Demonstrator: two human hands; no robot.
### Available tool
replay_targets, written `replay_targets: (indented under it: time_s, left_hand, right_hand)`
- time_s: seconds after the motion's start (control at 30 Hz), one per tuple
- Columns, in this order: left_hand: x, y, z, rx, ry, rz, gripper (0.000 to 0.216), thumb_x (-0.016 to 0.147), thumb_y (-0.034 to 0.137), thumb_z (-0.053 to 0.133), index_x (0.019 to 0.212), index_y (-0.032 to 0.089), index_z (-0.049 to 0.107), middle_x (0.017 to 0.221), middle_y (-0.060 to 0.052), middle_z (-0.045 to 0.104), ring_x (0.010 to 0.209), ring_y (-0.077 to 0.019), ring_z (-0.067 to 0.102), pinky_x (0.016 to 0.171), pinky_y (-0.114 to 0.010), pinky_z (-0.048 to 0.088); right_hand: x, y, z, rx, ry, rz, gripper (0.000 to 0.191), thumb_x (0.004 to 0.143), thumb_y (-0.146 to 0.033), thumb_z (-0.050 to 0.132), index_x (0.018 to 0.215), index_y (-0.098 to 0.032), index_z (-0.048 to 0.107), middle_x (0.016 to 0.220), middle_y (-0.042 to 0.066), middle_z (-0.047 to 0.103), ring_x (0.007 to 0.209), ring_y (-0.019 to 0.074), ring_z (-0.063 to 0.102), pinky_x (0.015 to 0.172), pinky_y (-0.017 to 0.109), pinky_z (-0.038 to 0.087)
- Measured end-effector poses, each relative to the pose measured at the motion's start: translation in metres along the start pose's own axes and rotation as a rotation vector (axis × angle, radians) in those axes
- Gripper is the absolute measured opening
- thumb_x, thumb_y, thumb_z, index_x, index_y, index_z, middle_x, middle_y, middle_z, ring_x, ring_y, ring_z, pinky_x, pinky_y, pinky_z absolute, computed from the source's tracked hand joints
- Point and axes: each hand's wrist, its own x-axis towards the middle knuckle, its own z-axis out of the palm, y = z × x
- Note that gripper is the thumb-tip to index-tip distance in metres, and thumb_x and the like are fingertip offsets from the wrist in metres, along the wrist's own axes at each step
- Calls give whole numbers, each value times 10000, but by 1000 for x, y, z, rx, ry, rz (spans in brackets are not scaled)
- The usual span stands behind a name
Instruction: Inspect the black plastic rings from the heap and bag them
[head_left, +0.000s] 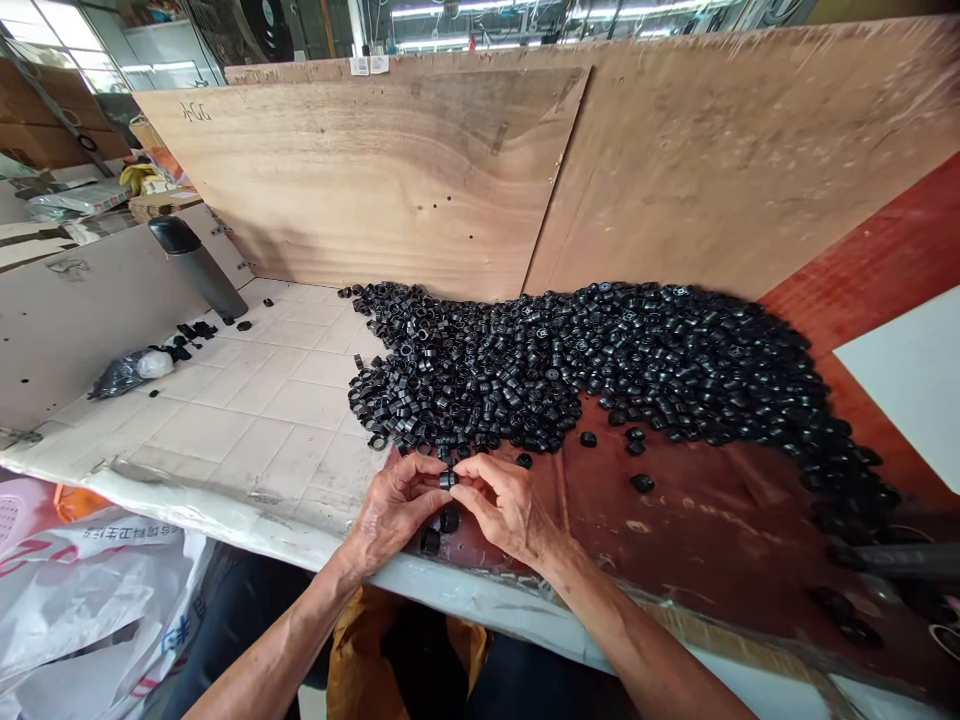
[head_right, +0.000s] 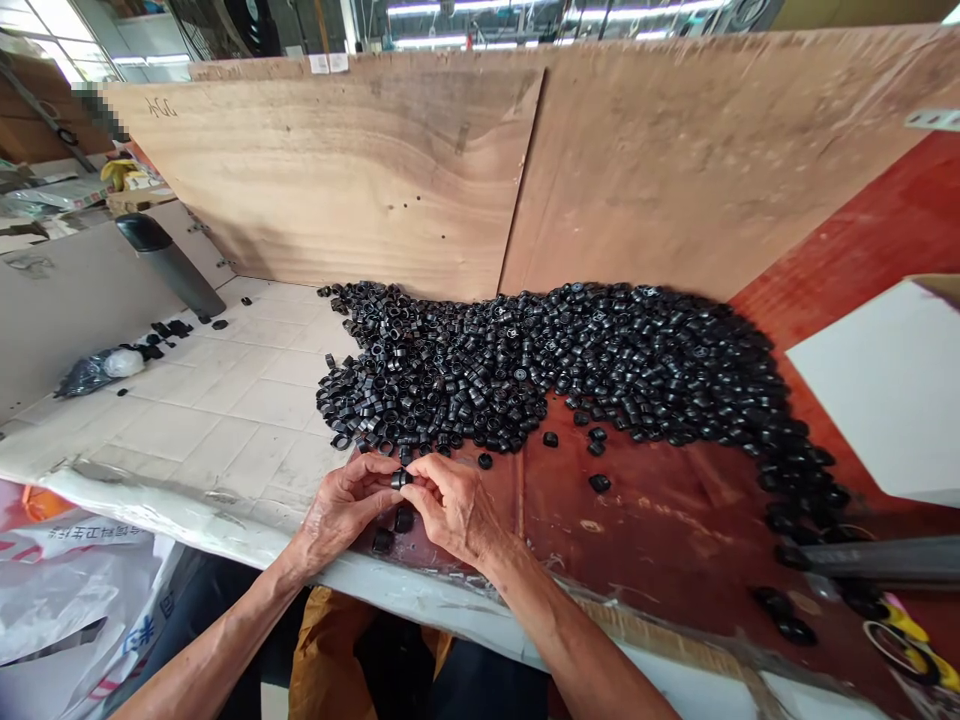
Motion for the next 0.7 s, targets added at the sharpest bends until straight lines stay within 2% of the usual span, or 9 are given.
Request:
replay_targets:
  time_s: [0.07,0.2,0.27,0.4,0.47,0.53,0.6,0.7]
  left_hand:
    - [0,0,0,10,-3,8,370,807,399,885,1044,200,682,884,-13,798,793,-183,771,726,-295,628]
    - [0,-3,-2,20,-11,33,319,833,378,863,1035,199,692,938,-28,805,848,-190,777,789,-307,632]
    - [-1,-5,-5,86,-4,68,288,856,355,842,1060,205,704,963,-31,799,862,-189,771,806,-311,630]
    - [-3,-8,-9,336,11,187,223,893,311,802,1086,212,752,1096,-65,776,1035,-218,740,956,-355,601]
    - [-3,-8,-8,321,24,175,237,894,334,802,1087,207,747,1060,-61,775,998,-215,742,927,-353,609]
    - [-3,-8,-6,218,32,114,276,881,379,816,1068,197,724,960,-40,773,861,-190,746,812,-318,622]
    - [-2,-8,-4,152,29,74,306,864,404,830,1047,191,709,888,-22,761,769,-170,731,731,-289,613]
    - [-2,-10,-6,242,30,125,267,867,367,824,1052,199,729,970,-38,765,883,-191,742,822,-308,619]
  right_hand:
    - [0,0,1,4,6,41,102,991,-293,626,916,-231,658,713,-1,657,603,161,609,595,267,486]
    - [-1,0,3,63,-15,24,73,960,-268,640,1015,-230,669,794,12,689,686,176,653,655,270,517]
    - [0,-1,5,74,-17,76,49,963,-253,623,944,-233,664,736,1,675,652,172,643,619,262,499]
    - [2,-3,7,99,-37,222,244,1003,-286,582,766,-233,607,596,-30,610,534,147,584,517,240,443]
    - [3,-3,7,94,-12,196,200,995,-307,605,813,-228,630,632,-24,627,552,146,589,528,238,457]
    - [3,-3,5,78,15,102,77,959,-299,650,945,-226,671,748,2,679,625,159,625,587,250,501]
    - [2,-3,5,56,18,29,73,945,-274,656,997,-230,682,831,30,707,695,178,657,652,271,531]
    - [1,-2,7,102,-24,120,72,971,-256,611,920,-231,656,684,-1,662,604,171,642,586,263,508]
